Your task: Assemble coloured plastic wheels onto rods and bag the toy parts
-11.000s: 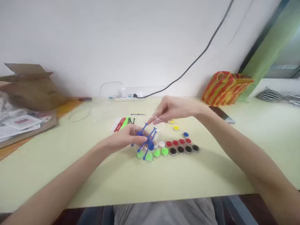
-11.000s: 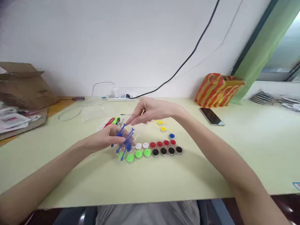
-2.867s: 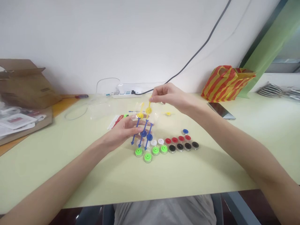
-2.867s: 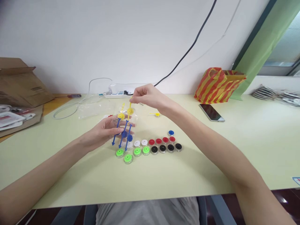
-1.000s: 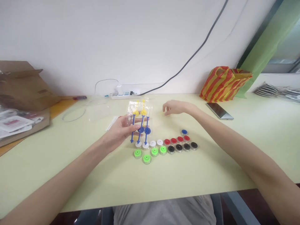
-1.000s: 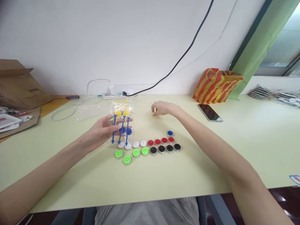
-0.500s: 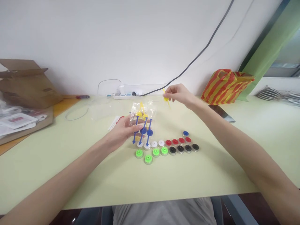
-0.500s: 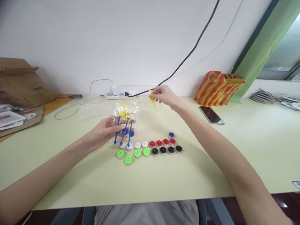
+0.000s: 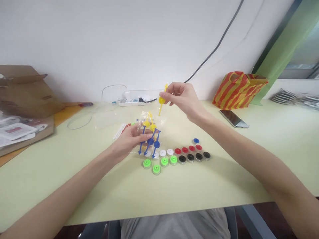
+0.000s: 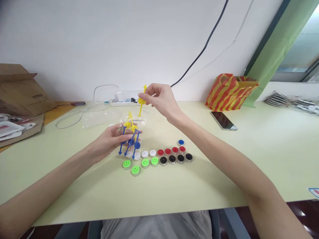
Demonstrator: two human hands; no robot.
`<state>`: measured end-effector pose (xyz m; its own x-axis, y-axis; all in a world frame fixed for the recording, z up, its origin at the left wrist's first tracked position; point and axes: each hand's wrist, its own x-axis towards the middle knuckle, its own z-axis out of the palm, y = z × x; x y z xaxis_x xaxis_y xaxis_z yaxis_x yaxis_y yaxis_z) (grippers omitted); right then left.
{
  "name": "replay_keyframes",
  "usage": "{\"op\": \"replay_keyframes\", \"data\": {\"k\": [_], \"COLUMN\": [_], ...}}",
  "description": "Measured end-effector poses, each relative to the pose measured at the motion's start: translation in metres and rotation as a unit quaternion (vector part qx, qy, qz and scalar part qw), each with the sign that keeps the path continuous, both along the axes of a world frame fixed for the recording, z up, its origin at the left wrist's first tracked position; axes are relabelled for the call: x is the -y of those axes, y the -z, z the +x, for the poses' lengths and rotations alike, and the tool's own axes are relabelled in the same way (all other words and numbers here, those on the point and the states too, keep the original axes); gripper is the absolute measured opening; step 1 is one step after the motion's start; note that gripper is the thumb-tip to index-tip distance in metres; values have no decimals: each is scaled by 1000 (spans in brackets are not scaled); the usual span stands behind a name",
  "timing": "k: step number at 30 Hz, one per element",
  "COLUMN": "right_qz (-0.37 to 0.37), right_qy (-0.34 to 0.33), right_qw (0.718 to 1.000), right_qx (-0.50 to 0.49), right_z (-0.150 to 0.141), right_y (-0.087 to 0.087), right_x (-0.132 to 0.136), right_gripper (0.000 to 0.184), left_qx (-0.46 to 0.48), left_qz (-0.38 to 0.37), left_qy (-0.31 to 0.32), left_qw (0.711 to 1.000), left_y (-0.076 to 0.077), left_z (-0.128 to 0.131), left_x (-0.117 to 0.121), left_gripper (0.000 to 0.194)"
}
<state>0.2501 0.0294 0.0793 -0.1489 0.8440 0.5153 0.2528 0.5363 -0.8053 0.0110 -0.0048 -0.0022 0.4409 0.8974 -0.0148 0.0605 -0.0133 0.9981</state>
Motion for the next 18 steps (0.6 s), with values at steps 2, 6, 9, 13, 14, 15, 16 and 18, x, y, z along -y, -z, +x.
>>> {"op": "replay_keyframes", "data": {"k": [2, 6, 9, 13, 14, 15, 16, 18], "right_qz": [1, 3, 28, 42, 36, 28, 19, 7], "right_qy": [2, -25, -19, -29, -38, -47, -57, -71], "right_qw": [1000, 998, 993, 984, 983, 982, 982, 982], "right_qx": [11, 54, 116, 173, 178, 179, 179, 173], "right_z": [-3, -6, -5, -3, -2, -2, -1, -1], "right_y": [2, 5, 5, 4, 5, 5, 6, 8], "right_x": [2, 2, 1, 0, 0, -1, -1, -3], "right_gripper": [51, 51, 46, 41, 39, 37, 34, 29], "left_qx": [-1, 1, 12, 28, 32, 36, 38, 38], "left_qz": [2, 14, 15, 17, 18, 19, 20, 19], "left_qy": [-2, -7, -13, -10, -8, -6, -6, -5], "left_qw": [1000, 1000, 1000, 999, 999, 999, 999, 999], "left_y": [-1, -1, -1, -1, -1, -2, -2, -2], "left_z": [1, 1, 1, 1, 2, 2, 2, 2], "left_x": [0, 0, 0, 0, 0, 0, 0, -1], "left_gripper": [51, 55, 54, 51, 50, 50, 49, 48]}}
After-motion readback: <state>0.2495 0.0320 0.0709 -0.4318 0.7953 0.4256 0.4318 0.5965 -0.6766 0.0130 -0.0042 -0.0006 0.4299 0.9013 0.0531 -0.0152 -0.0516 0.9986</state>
